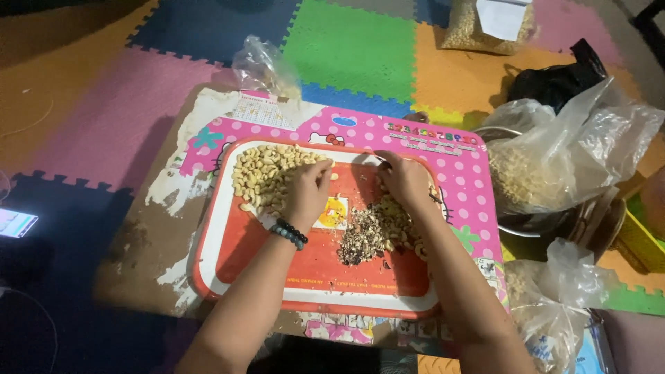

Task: Manually removing the outer skin from cashew nuts and sorting them on a tray.

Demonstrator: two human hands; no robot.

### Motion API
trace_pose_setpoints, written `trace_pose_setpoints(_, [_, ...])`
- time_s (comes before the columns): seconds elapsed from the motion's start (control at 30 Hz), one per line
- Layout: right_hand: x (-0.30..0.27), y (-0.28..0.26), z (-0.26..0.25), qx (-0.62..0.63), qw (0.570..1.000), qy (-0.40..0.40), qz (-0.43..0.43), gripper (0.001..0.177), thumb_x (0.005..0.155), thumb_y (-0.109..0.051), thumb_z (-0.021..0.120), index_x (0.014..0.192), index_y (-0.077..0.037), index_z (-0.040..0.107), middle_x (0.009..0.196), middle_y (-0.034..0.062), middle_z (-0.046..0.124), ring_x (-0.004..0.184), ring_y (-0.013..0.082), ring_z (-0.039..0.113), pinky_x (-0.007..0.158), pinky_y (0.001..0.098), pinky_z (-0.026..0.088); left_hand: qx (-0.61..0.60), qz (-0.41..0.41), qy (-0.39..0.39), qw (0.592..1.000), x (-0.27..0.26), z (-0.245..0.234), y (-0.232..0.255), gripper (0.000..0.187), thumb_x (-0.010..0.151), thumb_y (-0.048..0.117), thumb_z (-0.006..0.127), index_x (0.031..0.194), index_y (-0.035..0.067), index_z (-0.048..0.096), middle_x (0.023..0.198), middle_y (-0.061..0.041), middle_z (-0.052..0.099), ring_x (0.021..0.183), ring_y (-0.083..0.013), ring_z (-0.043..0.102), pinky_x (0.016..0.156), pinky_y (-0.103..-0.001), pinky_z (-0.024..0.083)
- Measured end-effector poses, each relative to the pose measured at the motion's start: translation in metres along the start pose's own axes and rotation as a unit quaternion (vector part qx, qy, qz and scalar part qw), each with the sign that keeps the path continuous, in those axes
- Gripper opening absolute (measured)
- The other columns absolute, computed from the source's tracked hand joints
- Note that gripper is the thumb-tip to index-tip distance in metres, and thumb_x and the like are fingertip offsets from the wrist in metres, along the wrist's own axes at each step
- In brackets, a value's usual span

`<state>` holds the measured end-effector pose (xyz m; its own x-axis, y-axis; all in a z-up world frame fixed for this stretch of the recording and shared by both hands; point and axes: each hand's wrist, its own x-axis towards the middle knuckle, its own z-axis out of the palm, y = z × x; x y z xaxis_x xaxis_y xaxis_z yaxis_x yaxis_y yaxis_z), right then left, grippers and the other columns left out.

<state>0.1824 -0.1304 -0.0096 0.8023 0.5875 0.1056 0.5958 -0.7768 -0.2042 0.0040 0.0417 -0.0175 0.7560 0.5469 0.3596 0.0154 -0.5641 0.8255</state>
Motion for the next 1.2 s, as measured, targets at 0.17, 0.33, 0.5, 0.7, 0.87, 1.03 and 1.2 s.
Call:
trace_pose_setpoints(0.17, [-0.049, -0.04, -0.046, 0.198, 0.978, -0.031, -0.059, 0.051, 0.085, -0.024, 0.072, 0.134, -0.037, 0.063, 0.103, -0.0072, 0.079, 0.095, 0.0307, 0.074, 0.089, 0.0478, 0.056, -0.175, -0.188, -0.154, 0.954, -0.011, 0.023, 0.002, 0.035, 0.102, 0.036, 0.061, 0.133, 0.019, 0.068, 0.086, -0.014, 0.077, 0.066, -0.0208, 0.077, 0.057, -0.028, 0.063])
trace_pose_setpoints(0.33, [-0.079, -0.049, -0.068, 0.279, 0.955, -0.019, -0.098, 0.047, 0.085, -0.015, 0.078, 0.131, -0.025, 0.07, 0.098, 0.0016, 0.081, 0.092, 0.0334, 0.076, 0.081, 0.0475, 0.057, -0.388, -0.262, -0.177, 0.866, -0.023, 0.023, 0.023, 0.037, 0.101, 0.016, 0.064, 0.129, -0.008, 0.064, 0.101, -0.027, 0.073, 0.073, -0.026, 0.077, 0.061, -0.034, 0.067])
trace_pose_setpoints(0.5, [-0.08, -0.036, -0.058, 0.231, 0.965, -0.054, -0.113, 0.053, 0.088, -0.024, 0.076, 0.138, -0.028, 0.06, 0.104, -0.0032, 0.08, 0.099, 0.0347, 0.073, 0.085, 0.0518, 0.055, -0.406, -0.253, -0.217, 0.851, -0.022, 0.027, 0.013, 0.04, 0.098, 0.004, 0.066, 0.133, -0.012, 0.057, 0.116, -0.025, 0.066, 0.074, -0.0254, 0.074, 0.057, -0.035, 0.069])
trace_pose_setpoints(0.7, [-0.074, -0.016, -0.038, 0.256, 0.962, -0.088, -0.021, 0.04, 0.103, -0.029, 0.055, 0.142, -0.025, 0.048, 0.107, 0.0042, 0.077, 0.098, 0.036, 0.073, 0.086, 0.0535, 0.055, -0.409, -0.23, -0.197, 0.86, -0.017, 0.019, 0.021, 0.037, 0.1, 0.003, 0.063, 0.136, -0.004, 0.06, 0.125, -0.021, 0.067, 0.079, -0.0202, 0.073, 0.059, -0.032, 0.068])
trace_pose_setpoints(0.87, [-0.113, -0.033, -0.06, 0.316, 0.945, -0.085, -0.001, 0.036, 0.099, -0.02, 0.059, 0.135, -0.021, 0.058, 0.097, 0.0111, 0.076, 0.084, 0.0353, 0.073, 0.075, 0.0481, 0.055, -0.402, -0.231, -0.192, 0.865, -0.026, 0.02, 0.03, 0.037, 0.099, 0.005, 0.065, 0.135, -0.005, 0.061, 0.124, -0.023, 0.067, 0.081, -0.0193, 0.072, 0.059, -0.029, 0.066])
trace_pose_setpoints(1.03, [-0.134, -0.042, -0.06, 0.305, 0.951, -0.034, 0.018, 0.04, 0.097, -0.018, 0.064, 0.137, -0.02, 0.059, 0.093, 0.0135, 0.077, 0.093, 0.0381, 0.074, 0.08, 0.0497, 0.057, -0.349, -0.203, -0.18, 0.897, -0.04, 0.038, 0.029, 0.03, 0.096, 0.011, 0.073, 0.124, 0.002, 0.072, 0.104, -0.02, 0.075, 0.069, -0.0212, 0.075, 0.046, -0.028, 0.064])
trace_pose_setpoints(1.2, [-0.122, -0.045, -0.02, 0.317, 0.942, 0.067, 0.087, 0.029, 0.104, -0.025, 0.06, 0.131, -0.017, 0.063, 0.091, 0.0154, 0.074, 0.091, 0.0362, 0.072, 0.081, 0.0479, 0.055, -0.373, -0.226, -0.162, 0.885, -0.039, 0.048, 0.027, 0.035, 0.098, 0.023, 0.071, 0.125, 0.001, 0.068, 0.076, -0.015, 0.072, 0.052, -0.0178, 0.069, 0.039, -0.025, 0.056])
